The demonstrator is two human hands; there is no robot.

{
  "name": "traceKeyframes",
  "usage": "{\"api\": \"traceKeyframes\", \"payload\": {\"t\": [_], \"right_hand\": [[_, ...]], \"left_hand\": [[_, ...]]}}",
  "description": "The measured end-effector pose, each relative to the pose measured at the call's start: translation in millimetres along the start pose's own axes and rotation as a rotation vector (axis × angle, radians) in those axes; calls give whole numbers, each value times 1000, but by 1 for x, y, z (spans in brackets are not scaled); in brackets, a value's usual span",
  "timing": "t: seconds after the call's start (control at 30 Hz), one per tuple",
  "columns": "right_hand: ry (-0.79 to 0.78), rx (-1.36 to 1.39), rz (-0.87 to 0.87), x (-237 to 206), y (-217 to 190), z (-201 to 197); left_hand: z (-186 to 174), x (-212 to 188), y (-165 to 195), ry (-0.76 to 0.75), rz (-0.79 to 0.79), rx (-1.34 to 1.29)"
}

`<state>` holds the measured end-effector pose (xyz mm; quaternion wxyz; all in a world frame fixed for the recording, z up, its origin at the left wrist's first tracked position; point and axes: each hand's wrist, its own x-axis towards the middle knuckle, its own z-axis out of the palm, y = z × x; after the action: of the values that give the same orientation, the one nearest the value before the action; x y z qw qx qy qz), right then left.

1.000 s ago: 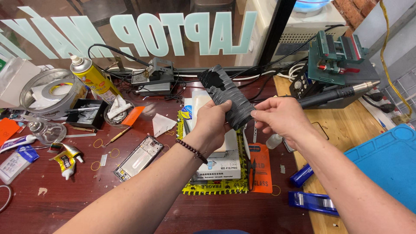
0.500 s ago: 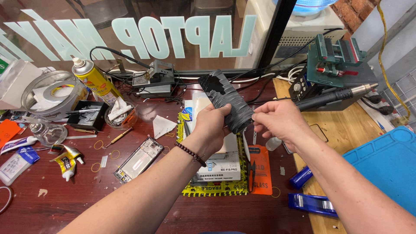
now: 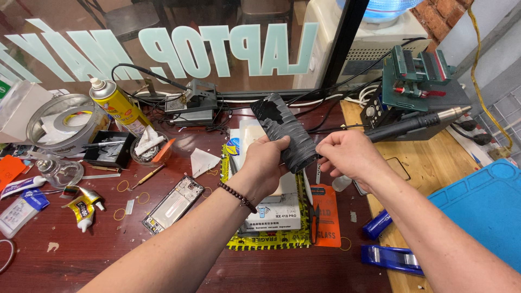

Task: The person applies black adhesive tape around a phone frame on a jig, then aligns a replacement screen glass onto the frame and presses it in place. They then hold the assembly and use a small blade to trim and clean excess adhesive from the edges while holding a small blue tin.

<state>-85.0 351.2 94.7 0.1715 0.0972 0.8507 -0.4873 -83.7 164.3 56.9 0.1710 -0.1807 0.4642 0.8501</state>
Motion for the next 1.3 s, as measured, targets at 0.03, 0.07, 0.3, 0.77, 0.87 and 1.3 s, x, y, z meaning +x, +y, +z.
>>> {"api": "traceKeyframes", "payload": {"t": [0.03,0.07,0.3,0.77,0.87,1.3], "right_hand": [[1,-2,3,0,0,0],[2,-5,7,-1,-1,0],[72,-256,-80,-7,-7,3],[148,-519,-68,-18,-20,8],[60,-406,-48,-24,-23,4],[87,-541,52,-20,-34,6]], "left_hand": [[0,0,0,-2,1,-4],[0,1,0,-4,1,-9],[3,2,-2,29,-28,1],[5,2,-6,40,-37,48],[5,1,-4,52,-45,61],[13,-9,-2,38,-28,69]]}}
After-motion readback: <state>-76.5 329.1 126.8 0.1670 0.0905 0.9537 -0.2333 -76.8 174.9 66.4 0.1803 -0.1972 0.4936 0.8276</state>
